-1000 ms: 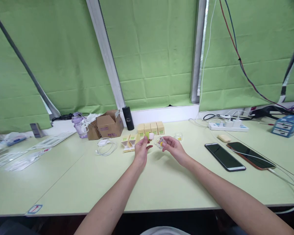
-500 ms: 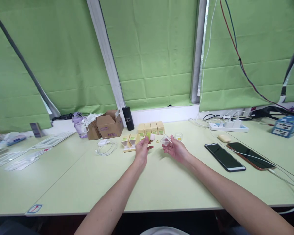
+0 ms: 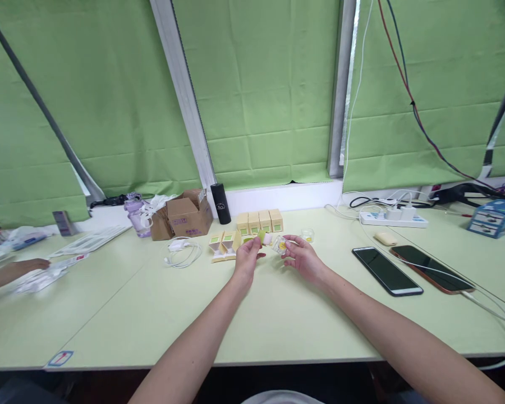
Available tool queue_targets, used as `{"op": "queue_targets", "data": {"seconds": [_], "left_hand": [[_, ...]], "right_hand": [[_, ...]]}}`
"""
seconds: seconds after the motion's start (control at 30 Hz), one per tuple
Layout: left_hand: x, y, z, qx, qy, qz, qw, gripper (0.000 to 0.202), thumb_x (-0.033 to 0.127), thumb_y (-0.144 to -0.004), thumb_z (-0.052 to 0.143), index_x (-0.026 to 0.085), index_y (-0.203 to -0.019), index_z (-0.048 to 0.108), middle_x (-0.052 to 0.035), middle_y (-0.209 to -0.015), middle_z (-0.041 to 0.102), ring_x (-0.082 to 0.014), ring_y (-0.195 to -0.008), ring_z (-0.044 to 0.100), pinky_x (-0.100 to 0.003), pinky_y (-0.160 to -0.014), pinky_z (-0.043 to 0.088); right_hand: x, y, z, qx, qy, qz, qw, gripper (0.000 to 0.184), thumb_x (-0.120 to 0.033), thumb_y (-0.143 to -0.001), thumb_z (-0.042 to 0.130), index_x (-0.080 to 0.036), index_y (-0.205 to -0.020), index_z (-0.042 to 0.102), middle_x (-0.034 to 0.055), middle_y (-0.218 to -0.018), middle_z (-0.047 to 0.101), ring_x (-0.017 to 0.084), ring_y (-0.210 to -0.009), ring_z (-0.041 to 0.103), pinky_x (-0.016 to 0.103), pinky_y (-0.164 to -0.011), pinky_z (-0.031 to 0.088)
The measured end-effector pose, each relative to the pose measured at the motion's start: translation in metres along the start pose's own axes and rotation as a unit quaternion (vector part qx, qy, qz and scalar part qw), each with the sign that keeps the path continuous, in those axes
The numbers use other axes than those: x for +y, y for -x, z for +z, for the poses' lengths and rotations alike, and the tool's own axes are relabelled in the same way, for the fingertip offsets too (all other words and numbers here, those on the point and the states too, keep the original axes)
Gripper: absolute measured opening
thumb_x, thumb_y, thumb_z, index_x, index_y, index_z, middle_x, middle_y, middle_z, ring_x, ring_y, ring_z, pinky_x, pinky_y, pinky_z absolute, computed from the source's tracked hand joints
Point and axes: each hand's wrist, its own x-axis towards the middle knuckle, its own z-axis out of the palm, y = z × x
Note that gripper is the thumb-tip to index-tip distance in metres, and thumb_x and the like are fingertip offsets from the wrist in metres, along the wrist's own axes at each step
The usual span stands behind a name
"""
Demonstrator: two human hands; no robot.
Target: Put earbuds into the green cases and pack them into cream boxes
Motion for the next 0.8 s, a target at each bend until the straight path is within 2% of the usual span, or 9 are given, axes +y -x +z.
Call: {"op": "queue_targets", "data": {"seconds": [0.3,0.8], "left_hand": [[0.0029,0.0045,0.002,-0.044,-0.037,0.009,0.998,0.055,0.067,-0.071,0.084,0.016,-0.091,0.081,-0.0125,-0.101,0.077,-0.0231,-0.093,0.068,-0.032,-0.075,0.055],[0.0015,0.0056,0.0031,-0.051,-0.091,0.044,0.994,0.05,0.063,-0.074,0.083,0.015,-0.09,0.081,-0.0109,-0.094,0.076,-0.0207,-0.084,0.066,-0.029,-0.069,0.055]], "right_hand": [[0.0002,0.0003,0.0019,-0.03,0.0,-0.018,0.999,0.049,-0.039,-0.067,0.095,-0.027,-0.105,0.068,0.0036,-0.099,0.074,0.017,-0.071,0.065,0.032,-0.06,0.053],[0.0031,-0.0006,0.0008,-0.044,-0.013,-0.029,0.999,0.052,-0.038,-0.066,0.096,-0.026,-0.107,0.067,0.0026,-0.099,0.073,0.017,-0.075,0.066,0.033,-0.063,0.057]]}}
